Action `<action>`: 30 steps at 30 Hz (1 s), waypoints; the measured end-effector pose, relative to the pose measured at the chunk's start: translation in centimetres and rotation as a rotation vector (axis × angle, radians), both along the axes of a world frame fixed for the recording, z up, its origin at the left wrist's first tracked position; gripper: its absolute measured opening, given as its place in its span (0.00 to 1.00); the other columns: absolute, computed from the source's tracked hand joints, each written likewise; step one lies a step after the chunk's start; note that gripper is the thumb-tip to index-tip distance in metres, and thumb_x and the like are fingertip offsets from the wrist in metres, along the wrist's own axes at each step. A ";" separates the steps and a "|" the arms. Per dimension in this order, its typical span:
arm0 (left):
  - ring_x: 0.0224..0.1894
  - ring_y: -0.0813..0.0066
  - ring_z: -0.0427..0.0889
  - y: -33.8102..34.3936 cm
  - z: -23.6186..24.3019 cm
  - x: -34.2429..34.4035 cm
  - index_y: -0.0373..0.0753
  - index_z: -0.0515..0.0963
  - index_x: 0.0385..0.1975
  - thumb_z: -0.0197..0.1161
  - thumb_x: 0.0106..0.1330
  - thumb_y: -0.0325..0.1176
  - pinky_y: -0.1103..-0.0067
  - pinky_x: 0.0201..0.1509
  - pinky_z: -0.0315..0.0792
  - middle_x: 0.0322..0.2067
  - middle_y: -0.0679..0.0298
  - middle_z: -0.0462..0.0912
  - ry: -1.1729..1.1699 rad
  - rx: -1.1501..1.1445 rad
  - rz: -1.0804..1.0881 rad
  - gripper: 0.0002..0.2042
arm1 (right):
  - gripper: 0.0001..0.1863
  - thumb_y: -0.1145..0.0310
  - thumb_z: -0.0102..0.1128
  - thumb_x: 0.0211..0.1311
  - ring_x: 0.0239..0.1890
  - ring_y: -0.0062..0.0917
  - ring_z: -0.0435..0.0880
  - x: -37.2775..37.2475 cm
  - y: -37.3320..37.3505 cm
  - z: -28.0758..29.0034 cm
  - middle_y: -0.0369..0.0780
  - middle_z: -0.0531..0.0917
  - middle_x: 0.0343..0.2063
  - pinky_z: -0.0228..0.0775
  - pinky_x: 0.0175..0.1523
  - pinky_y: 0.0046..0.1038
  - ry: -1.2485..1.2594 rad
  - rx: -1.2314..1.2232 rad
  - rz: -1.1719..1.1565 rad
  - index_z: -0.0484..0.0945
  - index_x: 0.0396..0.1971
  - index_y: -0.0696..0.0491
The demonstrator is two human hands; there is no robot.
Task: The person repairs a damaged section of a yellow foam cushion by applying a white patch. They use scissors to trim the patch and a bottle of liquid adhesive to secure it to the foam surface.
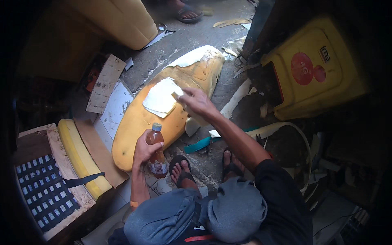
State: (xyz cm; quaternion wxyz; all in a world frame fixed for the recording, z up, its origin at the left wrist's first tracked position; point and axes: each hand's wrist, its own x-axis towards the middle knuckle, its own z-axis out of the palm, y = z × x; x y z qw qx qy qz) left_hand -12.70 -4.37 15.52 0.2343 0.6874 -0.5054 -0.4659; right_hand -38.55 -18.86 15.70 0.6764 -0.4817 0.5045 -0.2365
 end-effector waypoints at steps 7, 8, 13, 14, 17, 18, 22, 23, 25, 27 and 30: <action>0.36 0.78 0.80 -3.7 -1.9 0.0 0.37 0.67 0.66 0.70 0.57 0.32 0.77 0.36 0.82 0.42 0.67 0.77 0.884 0.047 0.376 0.34 | 0.26 0.58 0.61 0.61 0.31 0.29 0.89 5.8 -9.6 -4.7 0.49 0.89 0.38 0.81 0.39 0.33 0.519 -0.218 0.053 0.82 0.59 0.51; 0.38 0.79 0.79 -3.9 -2.5 0.1 0.37 0.64 0.70 0.69 0.57 0.32 0.77 0.38 0.82 0.47 0.66 0.76 0.910 0.065 0.366 0.37 | 0.24 0.56 0.61 0.61 0.37 0.36 0.90 6.4 -10.3 -5.2 0.50 0.89 0.39 0.81 0.44 0.37 0.553 -0.226 0.056 0.84 0.56 0.50; 0.39 0.78 0.79 -3.7 -4.5 0.6 0.39 0.64 0.71 0.70 0.58 0.34 0.76 0.38 0.82 0.43 0.67 0.75 0.934 0.123 0.352 0.38 | 0.19 0.54 0.61 0.62 0.46 0.47 0.87 8.0 -10.6 -6.9 0.51 0.88 0.42 0.78 0.52 0.45 0.724 -0.381 0.091 0.87 0.46 0.50; 0.38 0.78 0.79 -3.7 -4.4 0.6 0.39 0.65 0.70 0.70 0.58 0.34 0.76 0.38 0.82 0.42 0.67 0.75 0.937 0.128 0.361 0.37 | 0.19 0.54 0.61 0.63 0.46 0.47 0.87 8.2 -10.8 -7.1 0.51 0.88 0.42 0.78 0.52 0.45 0.739 -0.373 0.103 0.87 0.45 0.50; 0.37 0.77 0.80 -3.4 -4.6 0.7 0.39 0.65 0.70 0.71 0.57 0.33 0.76 0.38 0.82 0.41 0.66 0.76 0.955 0.144 0.374 0.37 | 0.18 0.54 0.61 0.63 0.46 0.48 0.87 8.6 -10.7 -7.5 0.51 0.88 0.42 0.78 0.52 0.45 0.767 -0.400 0.141 0.87 0.44 0.51; 0.37 0.77 0.80 -3.3 -4.6 0.7 0.39 0.65 0.70 0.71 0.57 0.33 0.76 0.38 0.82 0.41 0.66 0.76 0.962 0.149 0.375 0.37 | 0.18 0.54 0.61 0.63 0.46 0.48 0.87 8.8 -10.8 -7.3 0.51 0.87 0.42 0.78 0.52 0.45 0.771 -0.423 0.152 0.87 0.43 0.51; 0.35 0.76 0.81 -2.7 -4.3 1.1 0.39 0.70 0.58 0.72 0.57 0.33 0.75 0.36 0.83 0.38 0.65 0.78 0.978 0.143 0.405 0.28 | 0.17 0.57 0.60 0.63 0.47 0.49 0.86 10.1 -10.1 -6.3 0.52 0.87 0.44 0.77 0.53 0.45 0.745 -0.430 0.150 0.87 0.43 0.51; 0.34 0.75 0.82 -2.4 -4.1 1.3 0.39 0.72 0.52 0.73 0.57 0.33 0.75 0.36 0.83 0.37 0.65 0.78 0.978 0.134 0.421 0.24 | 0.17 0.57 0.60 0.63 0.48 0.49 0.86 10.6 -9.9 -5.9 0.52 0.86 0.44 0.77 0.53 0.45 0.739 -0.429 0.162 0.87 0.43 0.51; 0.34 0.75 0.82 -2.4 -3.9 1.1 0.39 0.72 0.53 0.73 0.57 0.33 0.75 0.36 0.83 0.37 0.65 0.78 0.988 0.140 0.429 0.24 | 0.18 0.56 0.60 0.63 0.48 0.49 0.86 11.1 -9.5 -5.8 0.51 0.87 0.44 0.77 0.54 0.45 0.744 -0.441 0.175 0.87 0.45 0.50; 0.35 0.76 0.82 -2.2 -3.9 1.1 0.38 0.70 0.58 0.72 0.57 0.33 0.76 0.36 0.83 0.38 0.65 0.78 0.985 0.147 0.428 0.29 | 0.21 0.52 0.62 0.63 0.47 0.47 0.86 11.9 -9.1 -5.9 0.50 0.88 0.42 0.77 0.54 0.45 0.752 -0.465 0.192 0.86 0.50 0.49; 0.38 0.78 0.81 -1.7 -4.3 1.4 0.35 0.64 0.70 0.71 0.57 0.34 0.77 0.38 0.83 0.42 0.65 0.76 0.976 0.153 0.419 0.38 | 0.19 0.55 0.61 0.63 0.48 0.48 0.86 13.0 -8.2 -6.1 0.51 0.86 0.45 0.77 0.55 0.45 0.734 -0.536 0.218 0.86 0.48 0.49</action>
